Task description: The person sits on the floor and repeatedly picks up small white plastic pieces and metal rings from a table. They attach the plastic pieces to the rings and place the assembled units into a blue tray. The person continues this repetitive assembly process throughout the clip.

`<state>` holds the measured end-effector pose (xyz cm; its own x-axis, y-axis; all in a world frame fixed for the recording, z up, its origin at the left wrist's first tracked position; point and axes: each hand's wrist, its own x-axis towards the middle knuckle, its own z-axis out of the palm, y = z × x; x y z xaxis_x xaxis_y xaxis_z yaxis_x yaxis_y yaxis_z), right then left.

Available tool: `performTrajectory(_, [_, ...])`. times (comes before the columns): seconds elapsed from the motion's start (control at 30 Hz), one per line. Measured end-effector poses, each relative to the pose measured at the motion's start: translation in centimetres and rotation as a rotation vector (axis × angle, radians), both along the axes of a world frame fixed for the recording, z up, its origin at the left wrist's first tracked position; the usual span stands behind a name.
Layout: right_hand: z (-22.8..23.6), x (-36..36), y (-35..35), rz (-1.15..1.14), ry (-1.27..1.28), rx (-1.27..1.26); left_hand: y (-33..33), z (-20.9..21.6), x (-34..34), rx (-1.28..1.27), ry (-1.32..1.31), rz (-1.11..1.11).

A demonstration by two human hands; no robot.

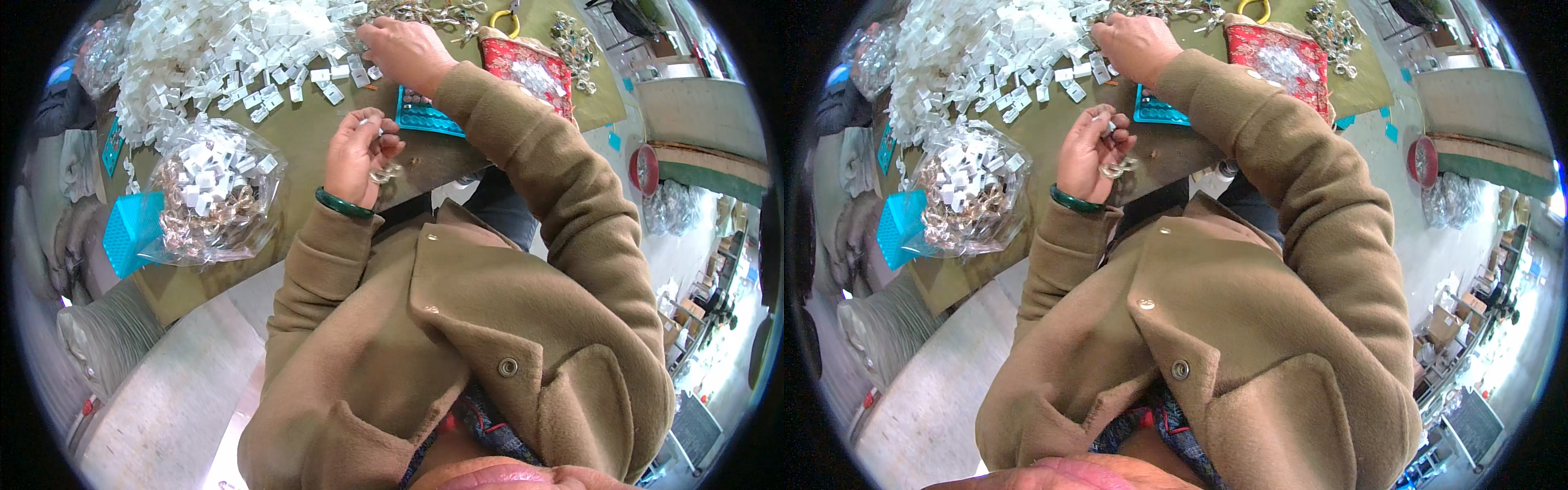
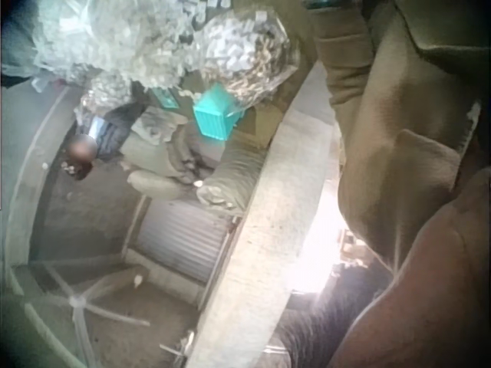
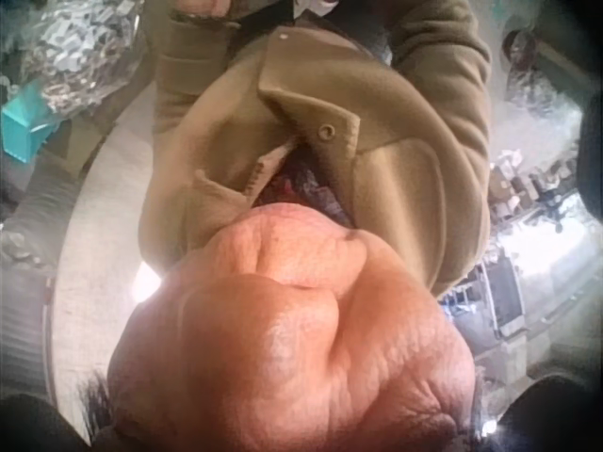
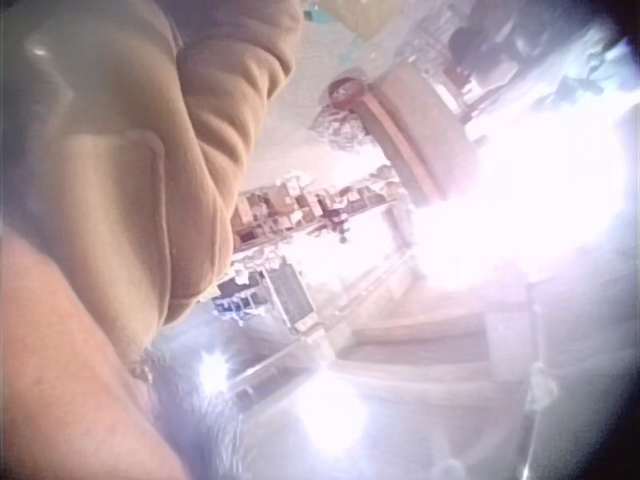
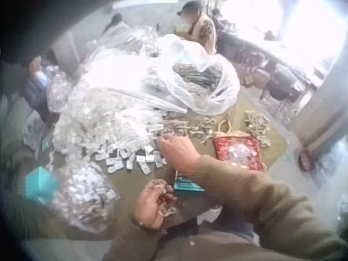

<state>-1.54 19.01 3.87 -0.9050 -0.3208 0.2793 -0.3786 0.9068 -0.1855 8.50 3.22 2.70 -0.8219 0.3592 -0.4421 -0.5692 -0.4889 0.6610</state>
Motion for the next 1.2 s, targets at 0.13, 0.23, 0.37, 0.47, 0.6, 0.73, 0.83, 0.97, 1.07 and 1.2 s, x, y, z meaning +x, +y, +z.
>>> performTrajectory(0.13, [0.0, -0.2, 0.2, 0.029, -0.01, -0.05, -0.3, 0.0, -0.1, 0.032, -0.085, 0.004])
performTrajectory(0.23, [0.8, 1.3, 1.2, 0.083, -0.049, -0.25, -1.0, 0.2, -0.7, 0.033, -0.012, 0.028])
performTrajectory(0.37, [1.7, 3.3, 1.2, 0.092, -0.236, -0.608, -1.0, 0.7, -1.8, -0.058, 0.069, 0.24])
performTrajectory(0.47, [1.9, 4.4, 0.3, 0.062, -0.535, -0.988, -0.7, 1.4, -2.5, -0.111, 0.241, 0.314])
performTrajectory(0.6, [2.2, 5.8, -0.6, -0.074, -0.311, -0.912, -1.3, 2.3, -3.3, -0.128, 0.244, 0.149])
performTrajectory(0.73, [2.4, 7.1, -0.8, -0.053, -0.183, -0.764, -1.3, 2.2, -3.0, -0.055, 0.157, 0.014])
performTrajectory(0.83, [2.0, 7.9, -1.1, -0.09, -0.184, -0.809, -1.4, 1.7, -2.4, -0.087, 0.142, -0.033])
performTrajectory(0.97, [1.3, 8.8, -1.4, -0.148, -0.358, -1.185, -1.0, 0.9, -1.4, -0.239, 0.288, 0.018])
performTrajectory(1.07, [1.3, 10.1, -1.3, -0.116, -0.488, -1.488, -0.6, 0.6, -0.8, -0.418, 0.534, 0.089])
performTrajectory(1.2, [1.4, 11.0, -1.5, -0.258, -0.631, -1.753, 0.1, 0.5, 0.3, -0.619, 0.764, 0.128])
